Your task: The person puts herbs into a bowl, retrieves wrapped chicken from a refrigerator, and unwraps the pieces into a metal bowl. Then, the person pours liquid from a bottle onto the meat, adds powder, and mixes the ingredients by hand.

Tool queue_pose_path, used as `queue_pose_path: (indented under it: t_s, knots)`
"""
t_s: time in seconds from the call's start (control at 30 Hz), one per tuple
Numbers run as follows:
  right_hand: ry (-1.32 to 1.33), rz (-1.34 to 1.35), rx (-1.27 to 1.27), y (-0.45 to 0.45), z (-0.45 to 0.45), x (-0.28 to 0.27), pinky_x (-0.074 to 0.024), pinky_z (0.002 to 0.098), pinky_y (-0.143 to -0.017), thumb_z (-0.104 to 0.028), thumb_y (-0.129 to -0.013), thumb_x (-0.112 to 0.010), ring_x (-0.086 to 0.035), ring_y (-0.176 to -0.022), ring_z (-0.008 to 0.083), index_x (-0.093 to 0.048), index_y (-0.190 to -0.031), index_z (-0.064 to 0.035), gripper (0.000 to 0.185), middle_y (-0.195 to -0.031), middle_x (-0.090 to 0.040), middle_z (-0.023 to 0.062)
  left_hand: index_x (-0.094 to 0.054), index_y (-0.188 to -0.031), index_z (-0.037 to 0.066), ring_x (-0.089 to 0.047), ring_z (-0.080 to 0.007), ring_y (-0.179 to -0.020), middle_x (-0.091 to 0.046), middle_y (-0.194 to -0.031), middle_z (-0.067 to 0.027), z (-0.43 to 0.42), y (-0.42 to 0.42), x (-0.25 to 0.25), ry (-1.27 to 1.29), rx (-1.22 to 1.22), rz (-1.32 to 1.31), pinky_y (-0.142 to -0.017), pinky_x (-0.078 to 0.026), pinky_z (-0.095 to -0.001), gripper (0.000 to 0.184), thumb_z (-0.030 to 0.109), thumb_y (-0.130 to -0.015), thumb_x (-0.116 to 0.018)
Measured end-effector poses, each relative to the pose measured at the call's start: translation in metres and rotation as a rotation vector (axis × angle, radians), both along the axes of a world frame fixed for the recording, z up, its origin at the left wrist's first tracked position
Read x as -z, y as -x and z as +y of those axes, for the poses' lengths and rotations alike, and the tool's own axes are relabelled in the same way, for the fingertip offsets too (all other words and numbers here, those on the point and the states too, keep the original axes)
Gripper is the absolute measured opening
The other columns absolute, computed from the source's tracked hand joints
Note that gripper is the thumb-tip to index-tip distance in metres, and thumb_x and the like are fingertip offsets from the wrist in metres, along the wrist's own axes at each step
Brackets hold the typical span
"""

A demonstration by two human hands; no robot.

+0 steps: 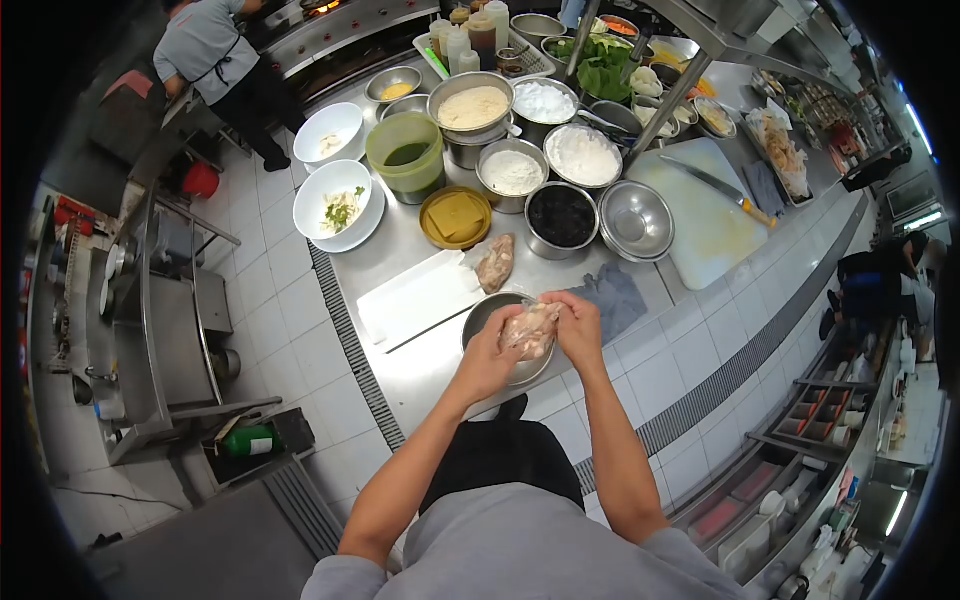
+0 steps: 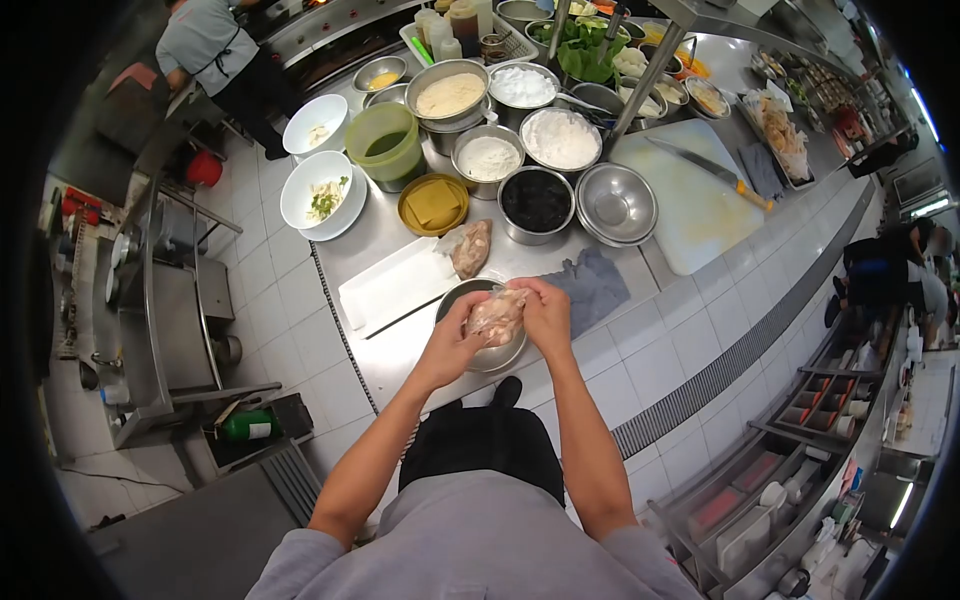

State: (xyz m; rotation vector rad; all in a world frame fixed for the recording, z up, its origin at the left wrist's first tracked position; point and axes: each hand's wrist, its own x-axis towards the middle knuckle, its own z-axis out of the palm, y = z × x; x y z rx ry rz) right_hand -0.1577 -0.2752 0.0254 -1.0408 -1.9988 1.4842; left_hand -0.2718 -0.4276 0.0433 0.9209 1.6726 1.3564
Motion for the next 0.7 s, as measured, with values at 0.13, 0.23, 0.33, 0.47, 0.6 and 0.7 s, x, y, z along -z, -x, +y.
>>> queue_pose_path:
  t_s: [0.13,0.23,0.33,0.47,0.6,0.7]
  knots:
    - [0.408,0.325,-0.016,-0.004,-0.001,-0.004,-0.0516,0.0287,-0.081,0.005,-0.088,-0.039,-0.066,-0.09,0.0185,-0.066,-0.112,0.0008,0.037,-0.103,-0.069,0.0091,-0.046,-0.135,0.001,-0.061,-0.0211,-0.11,-0.06,-0.12,-0.0093,-0.005,0.009,-0.017,-0.156,-0.364,-0.87,-0.093,-0.048,-0.0324,0.044,0.022,-0.097,-0.058]
    - [0.239,0.375,-0.115,-0.001,-0.016,-0.009,-0.0465,0.0303,-0.094,0.008,-0.085,-0.038,-0.061,-0.106,0.0207,-0.064,-0.112,0.0006,0.039,-0.114,-0.065,0.0116,-0.062,-0.115,-0.004,-0.06,-0.0122,-0.088,-0.066,-0.101,-0.0075,0.009,0.022,0.008,0.176,-0.254,-0.486,-0.076,-0.048,-0.0276,0.039,0.031,-0.099,-0.059]
    - [-0.004,0.325,-0.19,-0.005,-0.026,0.0,-0.0401,0.0332,-0.104,0.011,-0.079,-0.041,-0.054,-0.122,0.0249,-0.063,-0.113,-0.0003,0.041,-0.124,-0.058,0.0137,-0.068,-0.1,-0.004,-0.061,-0.0127,-0.077,-0.068,-0.087,-0.0048,0.019,0.026,0.022,0.074,-0.292,0.025,-0.067,-0.048,-0.0275,0.03,0.026,-0.094,-0.067]
    - [0.106,0.166,-0.358,-0.015,-0.03,-0.016,-0.0405,0.0349,-0.105,0.007,-0.074,-0.053,-0.053,-0.124,0.0282,-0.055,-0.125,-0.0038,0.052,-0.128,-0.055,0.0135,-0.071,-0.094,-0.003,-0.061,-0.0122,-0.069,-0.068,-0.078,-0.0057,0.016,0.021,0.004,0.137,-0.305,0.293,-0.063,-0.048,-0.0288,0.023,0.02,-0.09,-0.071]
    - [0.145,0.146,-0.326,-0.013,-0.035,-0.033,-0.0433,0.0389,-0.1,-0.004,-0.076,-0.063,-0.052,-0.121,0.0329,-0.059,-0.12,-0.0034,0.044,-0.125,-0.056,0.0151,-0.073,-0.093,-0.002,-0.059,-0.0142,-0.06,-0.067,-0.071,-0.0106,0.017,0.005,-0.014,0.031,-0.297,0.139,-0.059,-0.047,-0.0307,0.023,0.02,-0.085,-0.075]
    - [-0.333,0.083,-0.177,0.003,-0.038,-0.012,-0.0454,0.0441,-0.086,-0.011,-0.078,-0.068,-0.053,-0.101,0.0394,-0.064,-0.09,0.0009,0.018,-0.104,-0.057,0.0176,-0.074,-0.092,0.001,-0.064,-0.0188,-0.072,-0.069,-0.077,-0.0077,0.019,0.001,-0.041,-0.044,-0.166,0.374,-0.074,-0.05,-0.0309,0.025,0.022,-0.08,-0.08]
